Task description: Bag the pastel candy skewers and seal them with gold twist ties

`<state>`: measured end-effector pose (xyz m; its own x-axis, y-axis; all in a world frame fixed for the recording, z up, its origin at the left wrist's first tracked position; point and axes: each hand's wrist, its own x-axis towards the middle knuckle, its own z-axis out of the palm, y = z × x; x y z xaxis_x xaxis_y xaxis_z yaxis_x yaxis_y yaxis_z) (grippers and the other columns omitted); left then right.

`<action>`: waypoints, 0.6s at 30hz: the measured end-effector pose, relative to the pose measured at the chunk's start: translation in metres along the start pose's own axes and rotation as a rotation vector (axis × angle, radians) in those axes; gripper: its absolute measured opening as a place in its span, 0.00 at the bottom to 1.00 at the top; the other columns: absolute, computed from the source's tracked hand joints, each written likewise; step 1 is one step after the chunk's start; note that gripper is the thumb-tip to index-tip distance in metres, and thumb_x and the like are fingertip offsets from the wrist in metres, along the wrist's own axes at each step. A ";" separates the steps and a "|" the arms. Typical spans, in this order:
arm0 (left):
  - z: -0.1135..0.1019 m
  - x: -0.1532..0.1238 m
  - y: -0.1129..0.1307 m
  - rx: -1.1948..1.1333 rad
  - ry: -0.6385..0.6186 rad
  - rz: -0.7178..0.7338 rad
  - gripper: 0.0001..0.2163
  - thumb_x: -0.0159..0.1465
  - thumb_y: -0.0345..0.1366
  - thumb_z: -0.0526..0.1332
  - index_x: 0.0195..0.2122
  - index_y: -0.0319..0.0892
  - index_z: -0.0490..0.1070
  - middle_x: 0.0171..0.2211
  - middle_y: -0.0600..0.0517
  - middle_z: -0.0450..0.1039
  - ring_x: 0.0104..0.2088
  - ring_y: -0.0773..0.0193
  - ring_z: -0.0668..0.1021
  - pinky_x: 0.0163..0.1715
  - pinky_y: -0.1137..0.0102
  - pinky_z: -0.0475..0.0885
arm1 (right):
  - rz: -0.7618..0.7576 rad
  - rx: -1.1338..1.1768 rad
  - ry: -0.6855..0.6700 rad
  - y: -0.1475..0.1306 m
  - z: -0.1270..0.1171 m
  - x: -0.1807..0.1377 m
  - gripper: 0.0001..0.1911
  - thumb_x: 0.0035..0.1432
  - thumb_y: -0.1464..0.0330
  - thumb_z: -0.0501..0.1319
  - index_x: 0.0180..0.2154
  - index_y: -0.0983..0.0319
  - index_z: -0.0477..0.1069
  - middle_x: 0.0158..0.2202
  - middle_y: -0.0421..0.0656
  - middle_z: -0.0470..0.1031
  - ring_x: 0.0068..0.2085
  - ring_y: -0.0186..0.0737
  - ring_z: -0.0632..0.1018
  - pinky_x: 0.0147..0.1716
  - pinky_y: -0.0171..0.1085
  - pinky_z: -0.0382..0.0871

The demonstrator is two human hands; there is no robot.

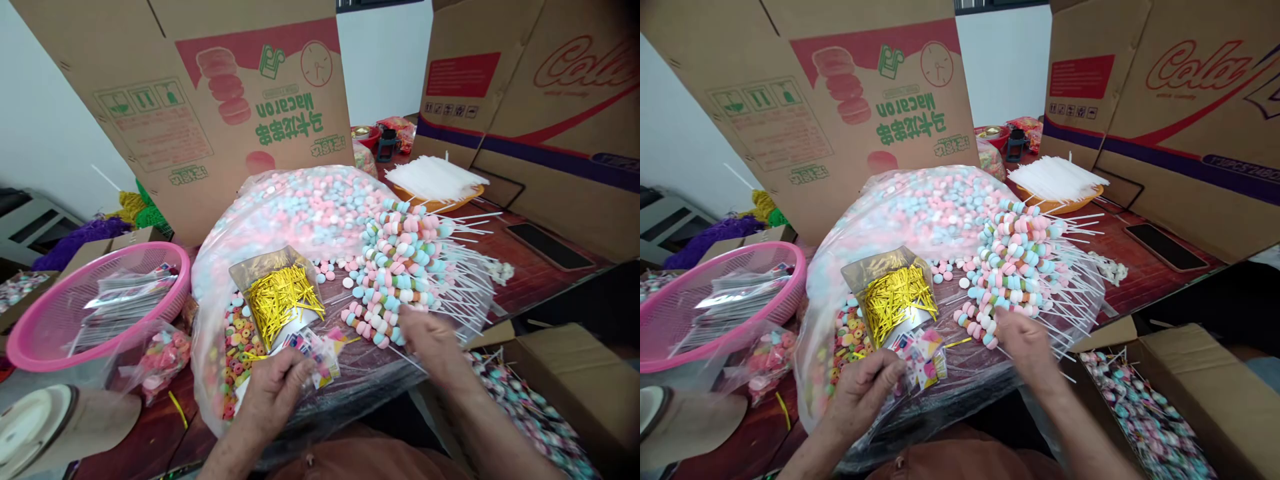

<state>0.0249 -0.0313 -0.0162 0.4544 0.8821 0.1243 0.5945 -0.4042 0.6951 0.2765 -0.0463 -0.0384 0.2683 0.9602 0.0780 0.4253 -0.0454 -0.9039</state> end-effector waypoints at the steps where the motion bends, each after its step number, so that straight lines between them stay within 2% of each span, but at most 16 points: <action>1: -0.006 0.001 -0.003 0.009 0.047 0.004 0.14 0.63 0.38 0.50 0.21 0.41 0.64 0.16 0.56 0.64 0.18 0.71 0.67 0.19 0.77 0.61 | -0.047 -0.167 0.092 0.011 -0.015 0.006 0.21 0.59 0.57 0.49 0.19 0.61 0.60 0.16 0.37 0.60 0.19 0.33 0.63 0.20 0.32 0.57; 4: -0.021 0.003 -0.011 0.043 0.127 0.068 0.15 0.64 0.37 0.49 0.22 0.40 0.66 0.17 0.55 0.65 0.19 0.70 0.69 0.20 0.77 0.62 | -0.234 -0.741 0.036 0.050 -0.045 0.019 0.12 0.54 0.63 0.54 0.26 0.61 0.70 0.26 0.45 0.72 0.29 0.43 0.71 0.25 0.37 0.62; 6: -0.025 0.004 -0.013 0.055 0.166 0.149 0.14 0.64 0.36 0.49 0.24 0.40 0.68 0.19 0.53 0.69 0.21 0.68 0.72 0.22 0.76 0.65 | -0.327 -0.931 -0.059 0.071 -0.052 0.021 0.12 0.55 0.68 0.51 0.27 0.61 0.72 0.28 0.47 0.74 0.32 0.48 0.73 0.27 0.41 0.64; 9: -0.028 0.004 -0.015 0.042 0.208 0.249 0.12 0.64 0.35 0.50 0.27 0.40 0.70 0.22 0.51 0.73 0.25 0.66 0.75 0.27 0.73 0.69 | -0.493 -0.836 -0.042 0.076 -0.056 0.019 0.15 0.58 0.71 0.47 0.30 0.62 0.72 0.28 0.48 0.75 0.31 0.45 0.76 0.30 0.43 0.68; 12: -0.033 0.004 -0.016 0.030 0.187 0.283 0.12 0.64 0.35 0.49 0.29 0.40 0.70 0.24 0.50 0.74 0.27 0.66 0.76 0.29 0.72 0.70 | -0.634 -0.582 0.046 0.050 -0.065 0.012 0.11 0.60 0.68 0.50 0.38 0.59 0.70 0.34 0.48 0.76 0.34 0.41 0.77 0.34 0.38 0.70; 14: -0.037 0.005 -0.015 0.054 0.168 0.305 0.12 0.65 0.36 0.50 0.30 0.40 0.71 0.25 0.49 0.75 0.28 0.65 0.76 0.31 0.71 0.70 | -0.710 -0.475 0.024 0.028 -0.069 0.005 0.11 0.60 0.68 0.52 0.42 0.56 0.69 0.36 0.45 0.76 0.35 0.40 0.77 0.34 0.36 0.70; 18: -0.045 0.007 -0.012 0.107 0.147 0.363 0.12 0.65 0.37 0.50 0.32 0.40 0.71 0.27 0.49 0.75 0.29 0.64 0.76 0.33 0.70 0.70 | -0.841 -0.473 -0.021 0.002 -0.061 -0.002 0.13 0.58 0.72 0.52 0.43 0.57 0.69 0.35 0.45 0.77 0.36 0.40 0.77 0.36 0.37 0.71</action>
<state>-0.0085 -0.0098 0.0081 0.5523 0.6996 0.4534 0.4822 -0.7117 0.5108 0.3295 -0.0654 -0.0150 -0.2969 0.7336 0.6113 0.7766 0.5580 -0.2925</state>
